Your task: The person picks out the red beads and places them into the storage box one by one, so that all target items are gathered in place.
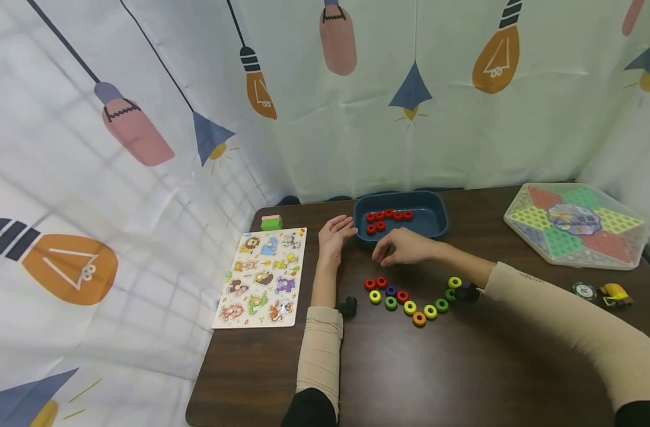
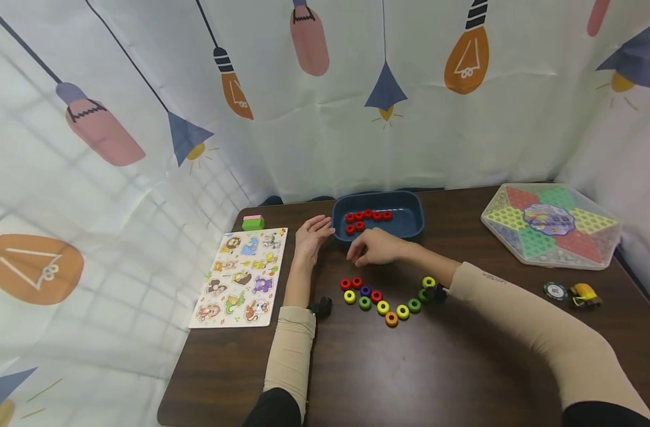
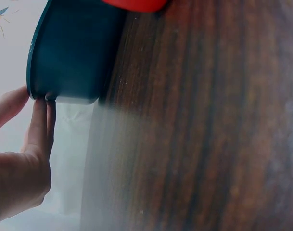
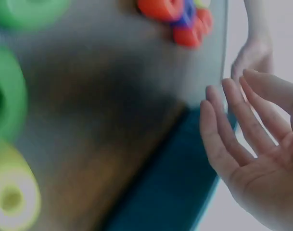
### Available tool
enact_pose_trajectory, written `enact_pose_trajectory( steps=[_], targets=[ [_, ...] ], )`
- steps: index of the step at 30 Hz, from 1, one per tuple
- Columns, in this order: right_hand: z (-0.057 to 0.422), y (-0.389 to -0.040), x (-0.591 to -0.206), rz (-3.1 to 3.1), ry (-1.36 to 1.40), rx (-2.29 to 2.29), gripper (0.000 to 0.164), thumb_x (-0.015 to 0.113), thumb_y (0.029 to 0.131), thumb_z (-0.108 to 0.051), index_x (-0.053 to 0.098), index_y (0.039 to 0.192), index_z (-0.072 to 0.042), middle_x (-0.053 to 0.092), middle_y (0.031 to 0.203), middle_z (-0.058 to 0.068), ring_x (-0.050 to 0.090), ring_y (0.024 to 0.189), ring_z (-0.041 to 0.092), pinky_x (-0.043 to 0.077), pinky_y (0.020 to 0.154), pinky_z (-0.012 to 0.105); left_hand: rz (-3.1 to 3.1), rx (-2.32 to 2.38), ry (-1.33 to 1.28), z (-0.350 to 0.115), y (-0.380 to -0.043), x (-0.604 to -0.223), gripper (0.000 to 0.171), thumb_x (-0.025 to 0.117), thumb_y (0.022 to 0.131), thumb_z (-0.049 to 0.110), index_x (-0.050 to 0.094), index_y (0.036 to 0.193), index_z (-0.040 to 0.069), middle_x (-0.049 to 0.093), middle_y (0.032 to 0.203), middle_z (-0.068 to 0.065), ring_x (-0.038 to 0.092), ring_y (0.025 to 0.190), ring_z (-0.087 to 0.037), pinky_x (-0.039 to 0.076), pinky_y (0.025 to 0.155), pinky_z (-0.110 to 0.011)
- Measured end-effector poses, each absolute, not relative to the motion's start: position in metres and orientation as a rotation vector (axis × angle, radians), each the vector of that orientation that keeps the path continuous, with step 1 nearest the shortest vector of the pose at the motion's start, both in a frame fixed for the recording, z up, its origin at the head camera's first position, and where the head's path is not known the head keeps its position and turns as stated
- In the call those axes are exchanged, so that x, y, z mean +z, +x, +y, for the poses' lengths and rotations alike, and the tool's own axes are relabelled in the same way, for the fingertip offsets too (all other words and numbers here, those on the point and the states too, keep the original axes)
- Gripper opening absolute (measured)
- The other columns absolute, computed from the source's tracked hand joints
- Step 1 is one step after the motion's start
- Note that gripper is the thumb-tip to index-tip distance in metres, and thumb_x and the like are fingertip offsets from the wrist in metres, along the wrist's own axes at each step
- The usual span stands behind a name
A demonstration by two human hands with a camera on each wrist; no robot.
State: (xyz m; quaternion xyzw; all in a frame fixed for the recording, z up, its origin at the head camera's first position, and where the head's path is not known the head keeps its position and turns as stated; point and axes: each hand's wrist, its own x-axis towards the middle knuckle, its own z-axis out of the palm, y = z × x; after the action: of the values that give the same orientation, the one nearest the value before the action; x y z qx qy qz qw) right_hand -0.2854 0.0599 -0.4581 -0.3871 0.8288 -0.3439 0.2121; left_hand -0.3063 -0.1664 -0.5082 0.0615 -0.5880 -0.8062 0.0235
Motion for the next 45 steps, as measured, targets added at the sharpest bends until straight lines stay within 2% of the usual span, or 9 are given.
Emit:
enact_pose_trajectory(
  steps=[1,6,11,16,21,28,35,39,45],
  targets=[
    [0.057,-0.282,-0.463,2.310,-1.095,-0.918,0.021,0.073,0.088,-0.015,0.073,0.109,-0.015,0.074,0.100,-0.001,0.069,0.090,0.013,0.057,0.076,0.029,-1.820,-2.498,0.196,-0.167,-0.306,-0.508,0.053,0.071,0.080,-0.013,0.054,0.128,0.000,0.061,0.128,-0.023,0.058,0.122,-0.033,0.048,0.100,-0.045],
    [0.048,-0.268,-0.482,2.333,-1.135,-0.829,0.020,0.073,0.088,-0.019,0.074,0.108,-0.018,0.073,0.098,-0.009,0.066,0.088,0.006,0.054,0.079,0.029,-1.837,-2.506,0.212,-0.168,-0.306,-0.508,0.053,0.070,0.081,-0.012,0.054,0.130,0.000,0.061,0.129,-0.021,0.059,0.121,-0.029,0.053,0.093,-0.035],
    [0.045,-0.266,-0.492,2.317,-1.081,-0.847,0.016,0.073,0.088,-0.018,0.074,0.104,-0.021,0.072,0.092,-0.012,0.063,0.079,0.004,0.053,0.074,0.027,-1.835,-2.517,0.219,-0.167,-0.304,-0.506,0.055,0.072,0.080,-0.011,0.054,0.130,0.001,0.061,0.129,-0.020,0.061,0.120,-0.026,0.055,0.088,-0.029],
    [0.046,-0.265,-0.494,2.197,-0.941,-0.957,0.017,0.072,0.089,-0.013,0.073,0.105,-0.017,0.072,0.092,-0.004,0.069,0.071,0.013,0.058,0.064,0.030,-1.827,-2.518,0.197,-0.168,-0.305,-0.505,0.055,0.072,0.080,-0.012,0.053,0.130,0.001,0.061,0.129,-0.021,0.061,0.119,-0.026,0.055,0.088,-0.029],
    [0.047,-0.262,-0.494,2.073,-0.800,-1.074,0.022,0.073,0.086,-0.005,0.072,0.108,-0.011,0.072,0.096,0.005,0.073,0.075,0.023,0.060,0.066,0.036,-1.820,-2.511,0.186,-0.168,-0.305,-0.505,0.055,0.073,0.079,-0.012,0.054,0.129,-0.001,0.062,0.127,-0.021,0.062,0.118,-0.027,0.056,0.087,-0.029],
    [0.051,-0.265,-0.487,2.068,-0.801,-1.134,0.026,0.069,0.086,0.002,0.071,0.110,-0.006,0.073,0.097,0.009,0.073,0.075,0.027,0.060,0.068,0.040,-1.818,-2.506,0.202,-0.168,-0.305,-0.508,0.056,0.073,0.078,-0.012,0.054,0.130,-0.001,0.062,0.128,-0.021,0.063,0.117,-0.025,0.056,0.086,-0.029],
    [0.063,-0.285,-0.459,2.123,-0.794,-1.176,0.026,0.068,0.088,-0.001,0.070,0.114,-0.005,0.073,0.100,0.006,0.073,0.077,0.025,0.059,0.073,0.046,-1.799,-2.505,0.203,-0.168,-0.305,-0.509,0.054,0.073,0.077,-0.013,0.056,0.127,0.001,0.062,0.127,-0.022,0.062,0.118,-0.028,0.056,0.086,-0.030],
    [0.074,-0.306,-0.443,2.155,-0.769,-1.212,0.024,0.068,0.089,-0.002,0.070,0.113,-0.006,0.073,0.103,0.009,0.073,0.079,0.026,0.058,0.076,0.050,-1.793,-2.518,0.205,-0.168,-0.305,-0.509,0.053,0.073,0.078,-0.013,0.056,0.127,0.001,0.063,0.126,-0.021,0.062,0.118,-0.028,0.056,0.086,-0.030],
    [0.090,-0.348,-0.429,2.199,-0.645,-1.261,0.031,0.066,0.091,-0.002,0.064,0.121,0.002,0.071,0.108,0.016,0.072,0.086,0.033,0.057,0.080,0.051,-1.828,-2.508,0.206,-0.168,-0.303,-0.507,0.053,0.072,0.079,-0.012,0.057,0.128,0.003,0.063,0.126,-0.019,0.062,0.118,-0.025,0.056,0.086,-0.029]
  ],
)
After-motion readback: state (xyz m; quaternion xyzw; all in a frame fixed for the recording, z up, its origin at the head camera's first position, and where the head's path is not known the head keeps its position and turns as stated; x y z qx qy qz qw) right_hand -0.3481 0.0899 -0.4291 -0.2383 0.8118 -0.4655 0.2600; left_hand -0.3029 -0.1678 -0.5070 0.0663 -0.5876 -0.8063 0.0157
